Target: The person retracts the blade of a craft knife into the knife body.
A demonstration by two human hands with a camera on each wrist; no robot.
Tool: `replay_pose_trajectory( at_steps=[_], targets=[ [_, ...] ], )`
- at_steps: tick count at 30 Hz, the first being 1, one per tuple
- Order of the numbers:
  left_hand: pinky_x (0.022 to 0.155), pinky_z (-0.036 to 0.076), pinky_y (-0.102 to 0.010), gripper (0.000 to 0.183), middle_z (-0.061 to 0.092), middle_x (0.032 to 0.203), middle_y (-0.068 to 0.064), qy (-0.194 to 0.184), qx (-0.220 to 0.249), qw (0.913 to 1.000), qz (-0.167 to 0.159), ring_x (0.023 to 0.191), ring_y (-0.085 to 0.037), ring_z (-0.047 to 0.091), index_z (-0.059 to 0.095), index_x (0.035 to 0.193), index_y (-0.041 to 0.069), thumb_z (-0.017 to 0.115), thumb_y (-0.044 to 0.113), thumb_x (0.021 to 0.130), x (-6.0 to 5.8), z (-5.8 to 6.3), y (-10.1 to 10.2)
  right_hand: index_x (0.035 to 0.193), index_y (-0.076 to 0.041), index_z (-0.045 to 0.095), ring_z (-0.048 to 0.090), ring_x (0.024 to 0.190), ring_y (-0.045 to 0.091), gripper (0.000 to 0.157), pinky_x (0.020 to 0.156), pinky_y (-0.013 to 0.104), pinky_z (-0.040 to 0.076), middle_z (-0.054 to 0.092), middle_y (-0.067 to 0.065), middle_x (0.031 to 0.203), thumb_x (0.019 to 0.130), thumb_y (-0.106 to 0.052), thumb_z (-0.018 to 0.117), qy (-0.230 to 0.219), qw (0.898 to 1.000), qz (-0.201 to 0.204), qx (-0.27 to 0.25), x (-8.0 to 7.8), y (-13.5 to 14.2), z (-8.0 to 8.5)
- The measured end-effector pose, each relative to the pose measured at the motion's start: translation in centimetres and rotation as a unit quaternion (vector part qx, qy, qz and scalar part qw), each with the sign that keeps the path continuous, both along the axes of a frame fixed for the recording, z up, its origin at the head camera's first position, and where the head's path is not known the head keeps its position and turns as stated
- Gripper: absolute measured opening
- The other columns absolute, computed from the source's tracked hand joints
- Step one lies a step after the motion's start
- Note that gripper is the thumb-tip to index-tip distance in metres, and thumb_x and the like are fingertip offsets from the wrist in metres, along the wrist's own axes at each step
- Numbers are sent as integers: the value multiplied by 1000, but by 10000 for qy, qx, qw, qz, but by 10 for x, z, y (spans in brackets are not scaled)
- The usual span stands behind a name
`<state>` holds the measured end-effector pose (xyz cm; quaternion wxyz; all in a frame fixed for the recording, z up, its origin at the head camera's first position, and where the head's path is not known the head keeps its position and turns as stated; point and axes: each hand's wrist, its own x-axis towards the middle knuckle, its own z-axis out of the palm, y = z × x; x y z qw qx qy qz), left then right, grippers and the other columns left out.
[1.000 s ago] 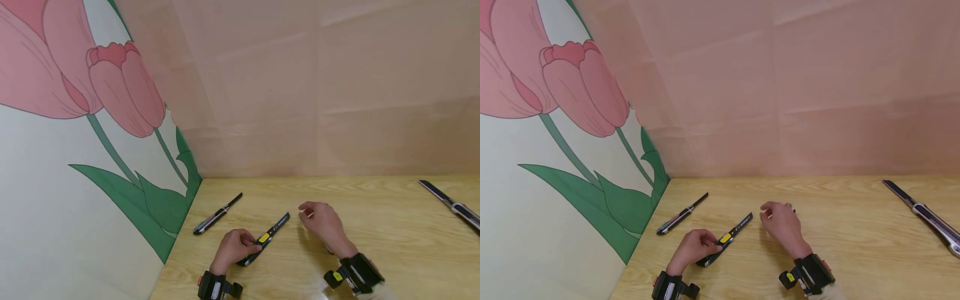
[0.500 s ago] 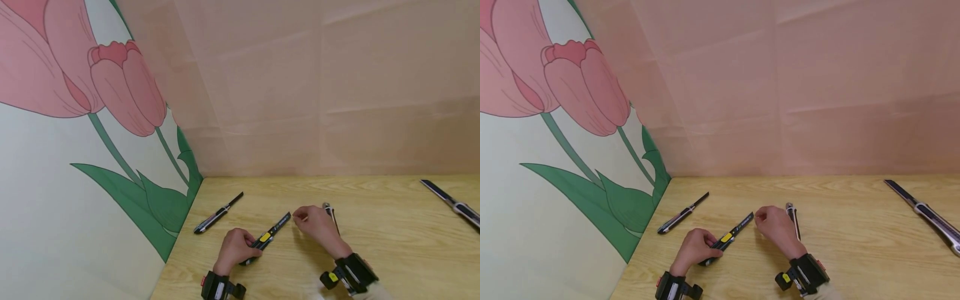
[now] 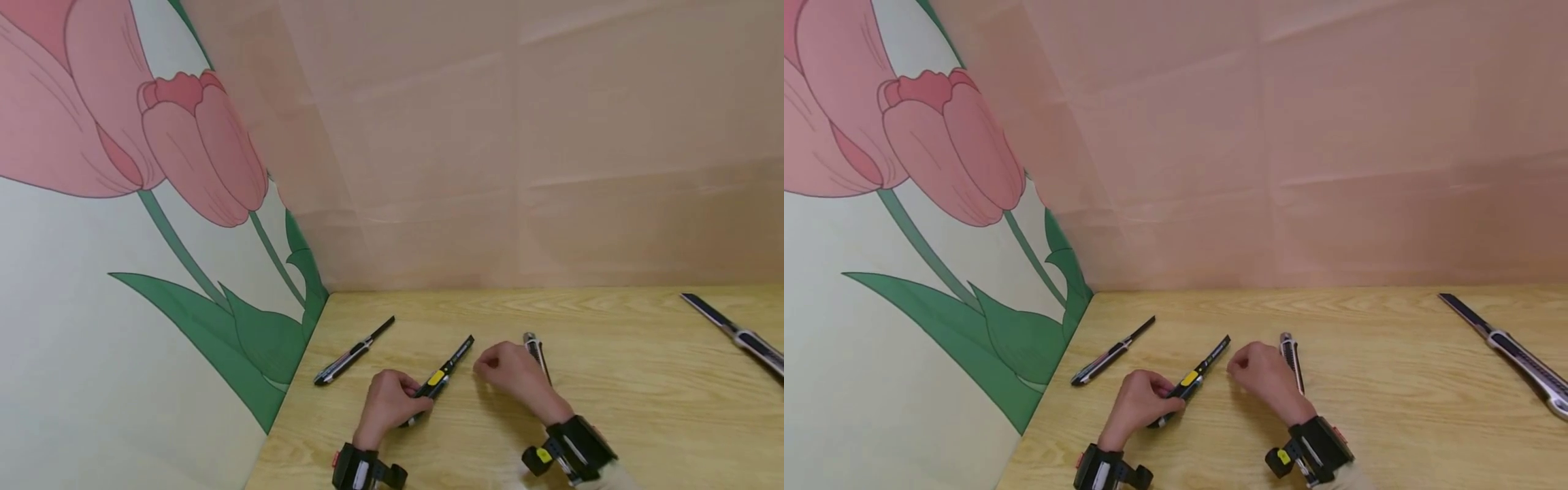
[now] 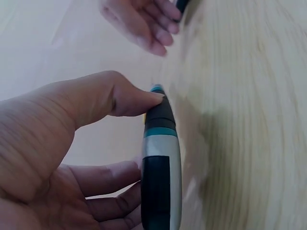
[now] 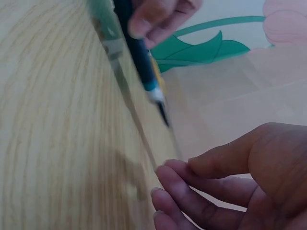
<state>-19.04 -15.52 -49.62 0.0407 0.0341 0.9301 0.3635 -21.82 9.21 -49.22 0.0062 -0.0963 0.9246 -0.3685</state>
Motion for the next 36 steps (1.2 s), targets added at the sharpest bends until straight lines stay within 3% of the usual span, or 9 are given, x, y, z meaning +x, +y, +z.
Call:
replay_pose_trajectory(
  at_steps=[6, 13, 19, 26, 31, 36],
  targets=[
    [56, 54, -23, 25, 70, 75, 4, 366, 225, 9990, 149, 64, -6, 60, 76, 81, 16, 85, 34, 68, -3, 4, 12, 90, -11, 77, 55, 63, 11, 10, 52, 24, 48, 71, -1, 80, 86, -18, 71, -55, 9997, 135, -214, 1, -7, -1],
    [49, 54, -20, 25, 72, 73, 1, 755, 659, 9947, 236, 57, -4, 61, 76, 83, 12, 85, 30, 68, -2, 10, 27, 95, -13, 77, 60, 67, 10, 15, 53, 24, 50, 73, -3, 82, 92, -25, 67, 54, 9992, 89, -394, 2, -13, 4],
    [45, 52, -17, 24, 73, 75, -2, 1072, 932, 9897, 169, 54, -4, 61, 77, 86, 11, 85, 27, 69, -3, 12, 42, 99, -11, 75, 69, 68, 16, 21, 51, 25, 54, 75, 3, 80, 97, -27, 62, 3, 9949, -13, -1004, 2, -15, 9],
    [50, 53, -20, 24, 73, 75, 1, 1286, 1106, 9848, 374, 59, -6, 60, 76, 86, 14, 85, 27, 68, -6, 15, 57, 106, -2, 72, 72, 73, 24, 24, 57, 33, 65, 75, 12, 87, 98, -22, 61, -140, 9835, -113, -1803, -1, -11, 15],
    [52, 55, -22, 25, 73, 78, 0, 1303, 1218, 9831, 405, 61, -6, 62, 75, 88, 14, 84, 29, 70, -7, 16, 67, 113, 6, 67, 73, 78, 27, 28, 63, 39, 66, 74, 18, 94, 99, -17, 60, -193, 9704, -48, -2405, -1, -7, 18],
    [54, 57, -23, 27, 72, 81, 1, 1245, 1349, 9815, 547, 64, -7, 63, 74, 88, 14, 85, 31, 70, -5, 16, 74, 118, 6, 65, 72, 84, 28, 31, 68, 42, 65, 71, 24, 104, 99, -18, 60, -395, 9547, -105, -2947, -1, -4, 22]
  ],
)
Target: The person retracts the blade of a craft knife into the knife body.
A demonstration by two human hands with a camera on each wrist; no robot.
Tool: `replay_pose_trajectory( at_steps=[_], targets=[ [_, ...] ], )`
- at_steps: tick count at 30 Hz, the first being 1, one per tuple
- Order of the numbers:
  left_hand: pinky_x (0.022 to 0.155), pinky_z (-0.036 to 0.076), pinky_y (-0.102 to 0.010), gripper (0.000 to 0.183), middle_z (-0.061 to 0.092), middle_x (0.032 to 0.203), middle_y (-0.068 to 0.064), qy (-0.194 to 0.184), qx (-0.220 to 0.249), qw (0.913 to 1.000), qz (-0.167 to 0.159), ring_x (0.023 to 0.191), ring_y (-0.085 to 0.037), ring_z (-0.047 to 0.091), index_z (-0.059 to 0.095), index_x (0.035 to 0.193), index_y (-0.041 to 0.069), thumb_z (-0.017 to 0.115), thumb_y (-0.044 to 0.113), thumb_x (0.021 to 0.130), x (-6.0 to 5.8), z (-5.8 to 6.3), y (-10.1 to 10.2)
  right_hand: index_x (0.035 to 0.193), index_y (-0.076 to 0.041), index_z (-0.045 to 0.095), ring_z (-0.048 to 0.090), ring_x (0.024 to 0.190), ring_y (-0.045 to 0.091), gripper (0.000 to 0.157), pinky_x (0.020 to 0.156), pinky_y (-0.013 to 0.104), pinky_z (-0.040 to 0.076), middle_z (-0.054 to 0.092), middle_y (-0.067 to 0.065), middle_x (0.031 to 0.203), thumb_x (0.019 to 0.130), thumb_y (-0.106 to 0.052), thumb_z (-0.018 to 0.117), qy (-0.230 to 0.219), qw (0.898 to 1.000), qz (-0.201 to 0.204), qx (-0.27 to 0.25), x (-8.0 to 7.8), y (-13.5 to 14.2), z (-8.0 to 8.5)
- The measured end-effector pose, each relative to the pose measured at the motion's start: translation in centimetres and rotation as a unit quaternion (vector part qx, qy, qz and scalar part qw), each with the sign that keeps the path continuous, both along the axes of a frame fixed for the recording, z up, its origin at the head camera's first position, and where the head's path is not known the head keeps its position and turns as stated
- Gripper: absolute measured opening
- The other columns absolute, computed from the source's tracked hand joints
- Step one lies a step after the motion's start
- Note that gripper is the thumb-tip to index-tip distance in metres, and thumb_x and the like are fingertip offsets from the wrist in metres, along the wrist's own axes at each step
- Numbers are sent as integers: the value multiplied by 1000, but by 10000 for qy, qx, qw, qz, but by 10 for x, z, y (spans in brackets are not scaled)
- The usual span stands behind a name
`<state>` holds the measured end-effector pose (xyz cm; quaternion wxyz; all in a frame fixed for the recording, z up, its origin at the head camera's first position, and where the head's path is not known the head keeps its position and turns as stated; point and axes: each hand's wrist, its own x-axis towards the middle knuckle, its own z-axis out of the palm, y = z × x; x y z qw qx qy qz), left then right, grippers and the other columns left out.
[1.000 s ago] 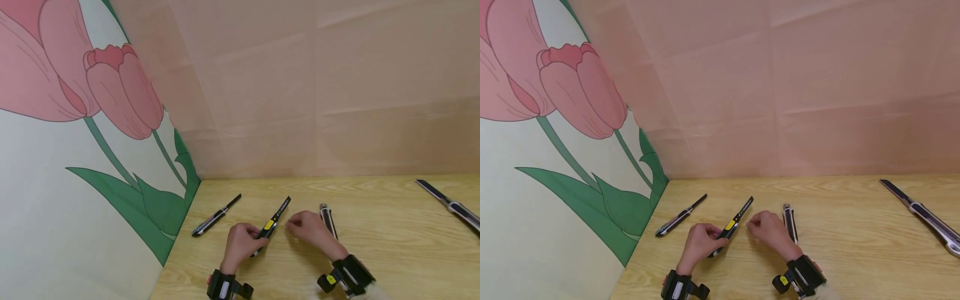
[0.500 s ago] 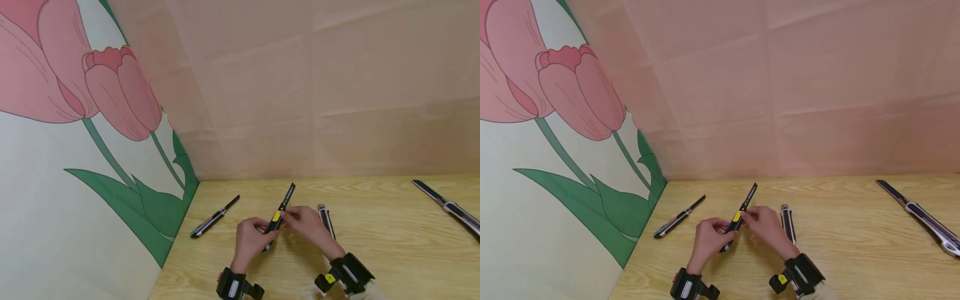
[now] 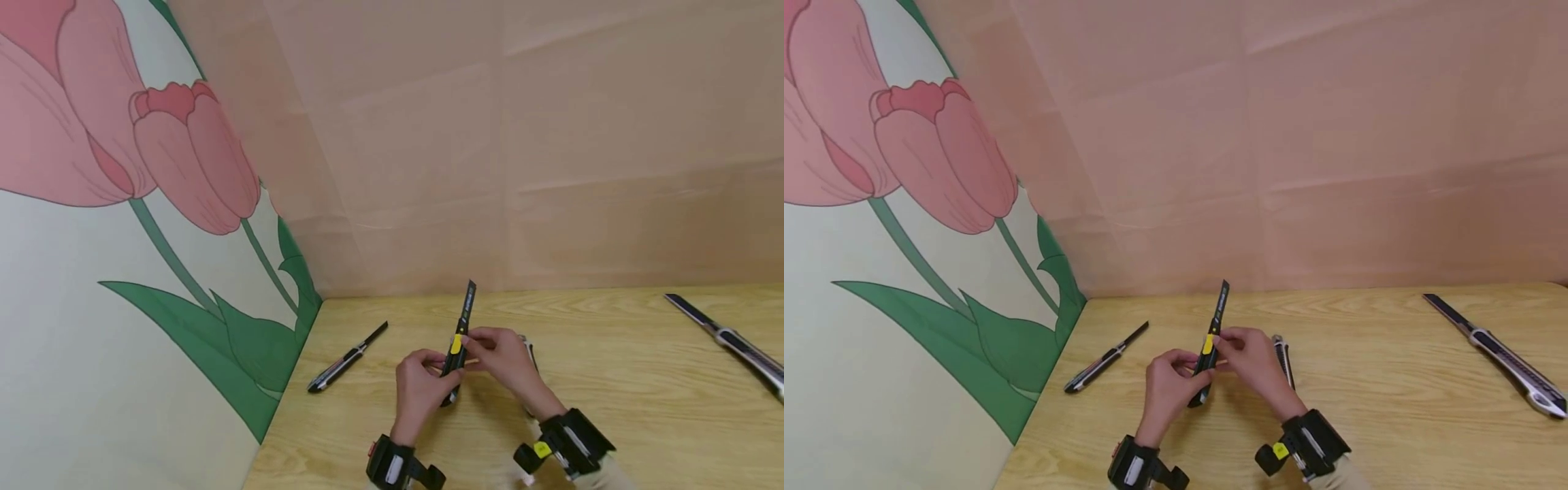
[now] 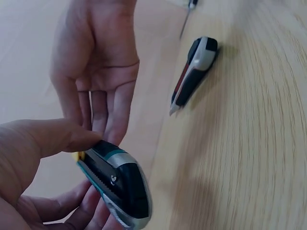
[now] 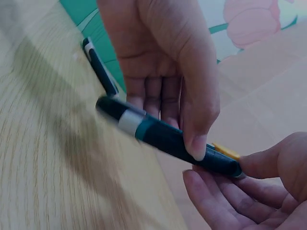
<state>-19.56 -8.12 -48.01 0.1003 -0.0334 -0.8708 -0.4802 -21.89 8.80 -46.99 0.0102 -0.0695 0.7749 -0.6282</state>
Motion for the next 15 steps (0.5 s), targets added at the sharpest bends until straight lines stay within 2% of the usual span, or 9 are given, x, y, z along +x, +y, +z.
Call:
replay_pose_trajectory(
  at_steps=[8, 15],
  targets=[
    [54, 58, -23, 28, 71, 86, -1, 164, 243, 9995, 81, 66, -13, 66, 72, 91, 13, 86, 27, 70, 0, 0, 9, 120, 5, 64, 71, 90, 29, 35, 76, 49, 63, 69, 23, 109, 99, -22, 60, 45, 9990, 43, -446, -1, 5, 2],
    [63, 62, -23, 32, 70, 95, -2, 55, 548, 9973, -488, 77, -18, 69, 68, 102, 10, 83, 22, 76, -2, -4, 12, 119, 6, 65, 71, 90, 31, 36, 71, 41, 65, 68, 26, 111, 98, -23, 61, 146, 9992, -65, -358, -1, 11, 6]
  ],
)
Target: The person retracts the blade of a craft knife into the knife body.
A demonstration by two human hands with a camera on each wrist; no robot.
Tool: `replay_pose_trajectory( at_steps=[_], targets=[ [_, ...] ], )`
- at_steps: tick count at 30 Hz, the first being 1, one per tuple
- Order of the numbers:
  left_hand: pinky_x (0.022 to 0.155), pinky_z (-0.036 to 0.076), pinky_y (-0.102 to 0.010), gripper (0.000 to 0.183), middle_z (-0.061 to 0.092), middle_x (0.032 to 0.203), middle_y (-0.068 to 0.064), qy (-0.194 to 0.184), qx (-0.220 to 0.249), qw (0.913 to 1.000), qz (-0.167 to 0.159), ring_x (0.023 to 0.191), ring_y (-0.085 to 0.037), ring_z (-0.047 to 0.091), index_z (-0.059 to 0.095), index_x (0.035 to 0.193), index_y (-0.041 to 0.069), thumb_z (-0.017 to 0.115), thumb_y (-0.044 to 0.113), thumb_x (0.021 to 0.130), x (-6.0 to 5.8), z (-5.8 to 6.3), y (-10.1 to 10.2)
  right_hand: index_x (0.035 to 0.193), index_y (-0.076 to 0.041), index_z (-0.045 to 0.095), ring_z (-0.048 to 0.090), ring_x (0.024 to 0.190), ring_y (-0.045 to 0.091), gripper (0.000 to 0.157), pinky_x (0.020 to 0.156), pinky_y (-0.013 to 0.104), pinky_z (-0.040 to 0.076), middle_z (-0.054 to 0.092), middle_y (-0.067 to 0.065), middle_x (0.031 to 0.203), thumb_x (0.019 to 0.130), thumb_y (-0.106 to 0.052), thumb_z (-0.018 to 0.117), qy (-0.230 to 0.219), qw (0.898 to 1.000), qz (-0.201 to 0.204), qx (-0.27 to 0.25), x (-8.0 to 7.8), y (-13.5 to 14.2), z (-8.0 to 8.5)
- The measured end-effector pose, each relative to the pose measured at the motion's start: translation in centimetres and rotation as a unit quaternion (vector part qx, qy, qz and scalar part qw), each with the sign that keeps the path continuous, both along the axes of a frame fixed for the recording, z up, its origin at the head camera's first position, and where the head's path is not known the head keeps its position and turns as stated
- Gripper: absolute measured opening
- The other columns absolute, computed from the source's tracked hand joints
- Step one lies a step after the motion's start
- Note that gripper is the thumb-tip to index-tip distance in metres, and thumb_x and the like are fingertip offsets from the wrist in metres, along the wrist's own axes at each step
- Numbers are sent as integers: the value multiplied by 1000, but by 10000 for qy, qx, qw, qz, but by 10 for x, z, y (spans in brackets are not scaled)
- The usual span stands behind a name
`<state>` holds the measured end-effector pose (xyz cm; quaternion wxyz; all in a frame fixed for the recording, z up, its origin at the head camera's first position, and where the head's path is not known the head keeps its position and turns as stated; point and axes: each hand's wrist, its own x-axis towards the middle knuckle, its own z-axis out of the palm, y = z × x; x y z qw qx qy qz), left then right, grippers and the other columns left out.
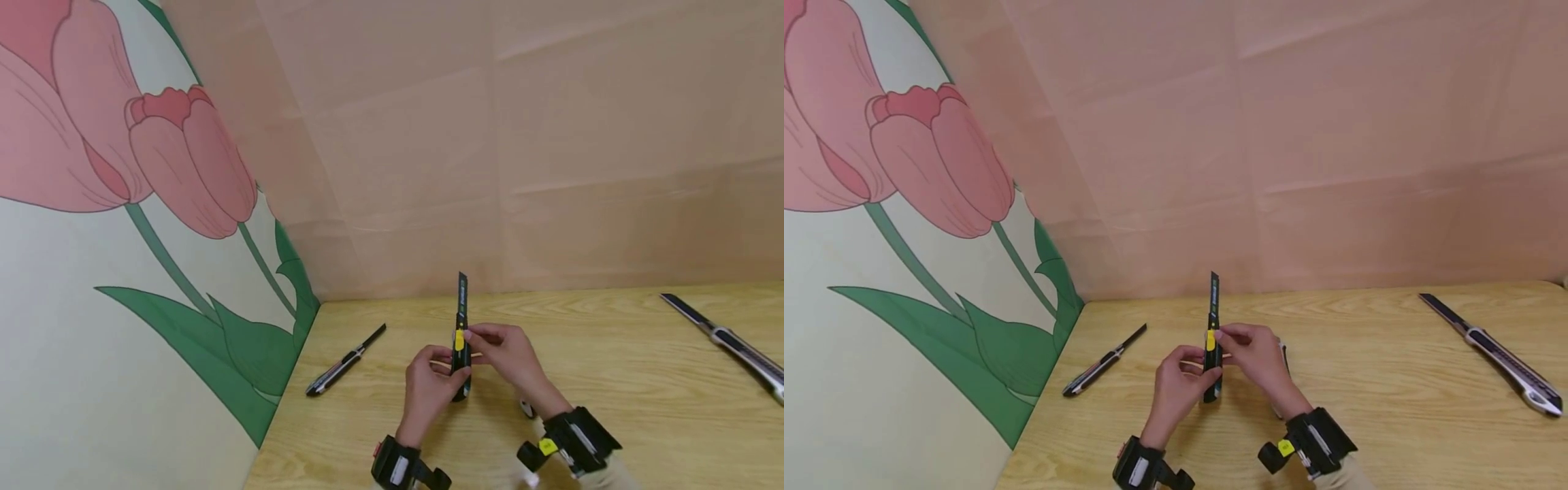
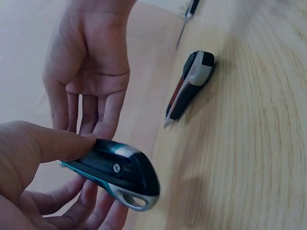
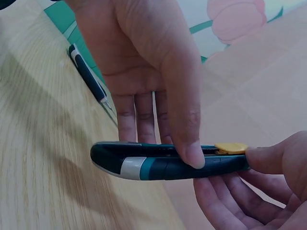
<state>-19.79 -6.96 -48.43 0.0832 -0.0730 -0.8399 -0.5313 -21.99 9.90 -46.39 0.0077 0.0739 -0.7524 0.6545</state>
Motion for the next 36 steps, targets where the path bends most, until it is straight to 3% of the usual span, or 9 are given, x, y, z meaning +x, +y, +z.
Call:
replay_pose_trajectory(
  at_steps=[7, 13, 20, 27, 36],
  targets=[
    [65, 63, -23, 25, 71, 94, -6, -88, 315, 9984, -465, 75, -14, 69, 69, 103, 8, 79, 11, 81, -1, -8, -5, 121, 8, 64, 70, 91, 32, 36, 74, 43, 65, 68, 26, 110, 99, -21, 60, 9, 9999, -68, -112, -3, 6, 3],
    [65, 63, -22, 17, 73, 94, -11, -38, 227, 9972, -716, 73, -12, 70, 72, 99, 5, 72, -1, 83, 1, -11, -11, 122, 4, 64, 69, 92, 30, 37, 75, 41, 65, 68, 23, 112, 99, -25, 60, -82, 9998, -182, 79, -6, 10, 6],
    [68, 63, -22, 15, 74, 94, -11, -116, 238, 9953, -930, 76, -16, 70, 73, 99, 5, 73, 2, 84, 2, -10, -12, 125, 4, 63, 68, 94, 29, 43, 77, 39, 65, 66, 24, 116, 99, -30, 59, -290, 9991, -278, 142, -9, 13, 6],
    [73, 62, -24, 17, 73, 98, -3, -707, 571, 9894, -1129, 84, -16, 70, 73, 102, 9, 75, 8, 85, 1, -8, -8, 125, 6, 62, 68, 95, 28, 47, 79, 39, 64, 65, 25, 118, 97, -32, 62, -348, 9987, -357, -92, -9, 16, 8],
    [72, 65, -33, 16, 73, 93, 0, -1209, 941, 9803, -1247, 79, -12, 71, 74, 101, 12, 74, 9, 86, -2, -3, -3, 130, 3, 60, 68, 98, 25, 55, 83, 36, 63, 62, 23, 125, 96, -41, 60, -530, 9974, -486, -93, -11, 24, 9]
  ],
)
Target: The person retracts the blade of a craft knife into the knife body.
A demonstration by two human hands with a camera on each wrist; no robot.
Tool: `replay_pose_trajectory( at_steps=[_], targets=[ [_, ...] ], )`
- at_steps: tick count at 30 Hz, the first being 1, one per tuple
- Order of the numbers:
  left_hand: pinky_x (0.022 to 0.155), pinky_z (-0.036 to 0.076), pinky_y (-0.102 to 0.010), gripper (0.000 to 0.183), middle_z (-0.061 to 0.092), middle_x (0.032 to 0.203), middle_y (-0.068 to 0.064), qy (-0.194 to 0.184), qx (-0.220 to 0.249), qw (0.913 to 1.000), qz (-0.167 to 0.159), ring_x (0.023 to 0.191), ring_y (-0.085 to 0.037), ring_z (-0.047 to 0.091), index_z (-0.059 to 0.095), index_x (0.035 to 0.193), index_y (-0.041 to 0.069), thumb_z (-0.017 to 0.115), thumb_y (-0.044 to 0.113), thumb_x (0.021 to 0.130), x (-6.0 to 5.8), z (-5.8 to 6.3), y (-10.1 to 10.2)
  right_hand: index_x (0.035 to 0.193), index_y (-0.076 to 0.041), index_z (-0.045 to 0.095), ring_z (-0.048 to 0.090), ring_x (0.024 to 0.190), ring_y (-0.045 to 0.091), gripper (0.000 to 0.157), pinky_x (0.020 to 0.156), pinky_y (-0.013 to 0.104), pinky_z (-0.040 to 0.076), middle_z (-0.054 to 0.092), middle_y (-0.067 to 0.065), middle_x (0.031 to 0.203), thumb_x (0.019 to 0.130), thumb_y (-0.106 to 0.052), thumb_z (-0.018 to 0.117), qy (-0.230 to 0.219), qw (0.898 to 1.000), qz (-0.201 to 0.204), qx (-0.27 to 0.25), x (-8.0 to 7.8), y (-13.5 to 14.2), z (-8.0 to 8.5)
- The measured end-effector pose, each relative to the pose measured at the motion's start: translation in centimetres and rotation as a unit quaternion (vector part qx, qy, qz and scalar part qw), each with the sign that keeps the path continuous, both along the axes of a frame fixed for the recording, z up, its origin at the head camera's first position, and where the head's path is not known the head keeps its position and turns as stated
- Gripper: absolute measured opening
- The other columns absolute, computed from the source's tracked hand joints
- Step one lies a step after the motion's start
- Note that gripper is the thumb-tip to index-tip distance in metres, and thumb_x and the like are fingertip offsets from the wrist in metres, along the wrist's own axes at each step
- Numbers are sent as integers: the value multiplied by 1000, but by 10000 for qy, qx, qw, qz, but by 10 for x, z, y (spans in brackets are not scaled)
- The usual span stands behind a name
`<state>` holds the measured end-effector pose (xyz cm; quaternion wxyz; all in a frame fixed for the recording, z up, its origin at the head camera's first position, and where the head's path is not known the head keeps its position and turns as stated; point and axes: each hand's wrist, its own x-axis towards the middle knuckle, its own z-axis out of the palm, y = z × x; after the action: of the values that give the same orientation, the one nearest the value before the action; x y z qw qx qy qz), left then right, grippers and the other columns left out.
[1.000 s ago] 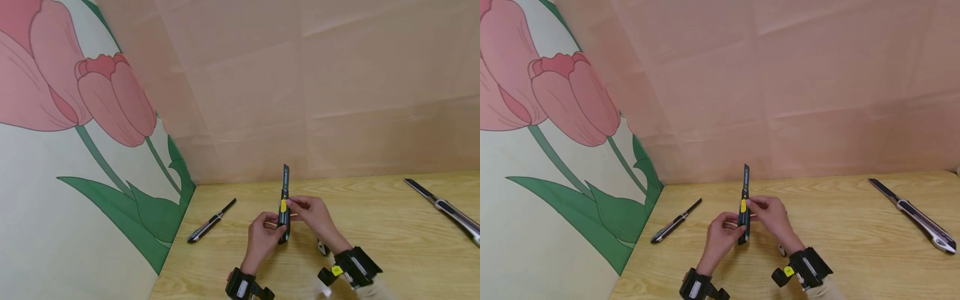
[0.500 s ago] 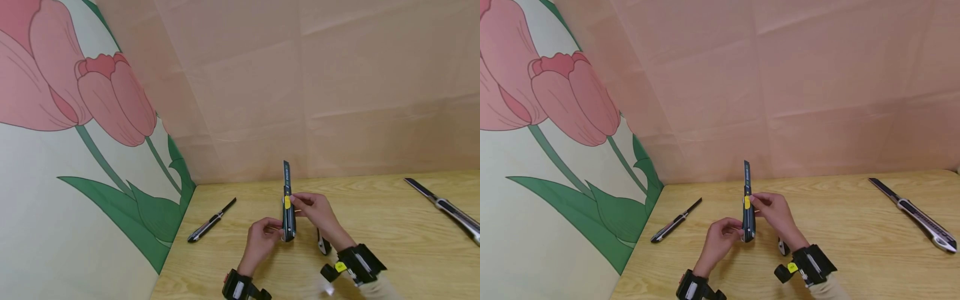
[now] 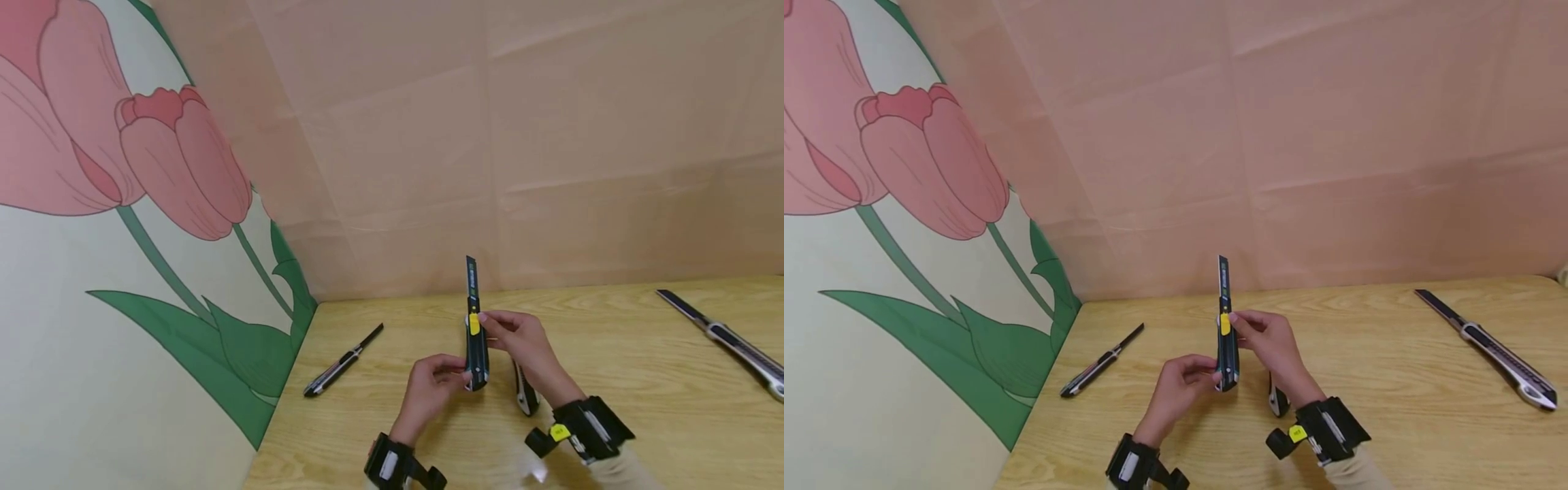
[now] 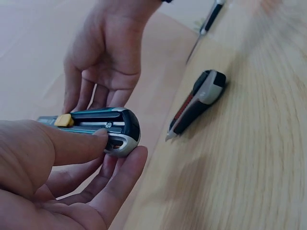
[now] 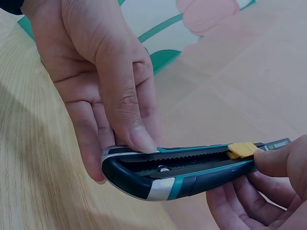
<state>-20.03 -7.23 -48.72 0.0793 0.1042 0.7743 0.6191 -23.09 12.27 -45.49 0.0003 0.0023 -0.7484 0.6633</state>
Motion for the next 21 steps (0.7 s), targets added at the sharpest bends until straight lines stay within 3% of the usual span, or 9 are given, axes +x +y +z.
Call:
replay_pose_trajectory(
  at_steps=[5, 11, 18, 21],
  targets=[
    [72, 65, -33, 17, 73, 91, 1, -206, 54, 9998, -30, 79, -10, 71, 74, 100, 14, 75, 6, 85, -2, -1, 5, 130, 2, 59, 68, 98, 24, 58, 85, 39, 62, 62, 23, 126, 95, -43, 60, -38, 10000, -66, -47, 0, 4, 0],
    [69, 64, -26, 18, 74, 94, -5, 197, 134, 9997, -84, 80, -14, 71, 74, 100, 7, 76, 1, 82, -5, -1, 13, 131, 2, 58, 65, 101, 27, 62, 82, 35, 63, 61, 23, 126, 95, -48, 58, 6, 9995, -220, 210, 1, 6, 4],
    [70, 65, -38, 18, 73, 91, -6, 254, 194, 9995, -6, 78, -16, 71, 74, 99, 7, 75, 0, 82, -6, 1, 17, 131, 2, 58, 67, 100, 28, 67, 84, 39, 63, 61, 23, 127, 92, -53, 59, -293, 9990, -104, 329, 0, 10, 13],
    [66, 64, -28, 18, 73, 90, -4, 251, 110, 9996, -41, 76, -12, 70, 75, 98, 7, 76, 0, 82, -7, 0, 17, 130, 3, 58, 68, 98, 27, 68, 86, 42, 61, 61, 23, 126, 92, -54, 58, -433, 9984, -50, 364, 1, 11, 16]
  ],
)
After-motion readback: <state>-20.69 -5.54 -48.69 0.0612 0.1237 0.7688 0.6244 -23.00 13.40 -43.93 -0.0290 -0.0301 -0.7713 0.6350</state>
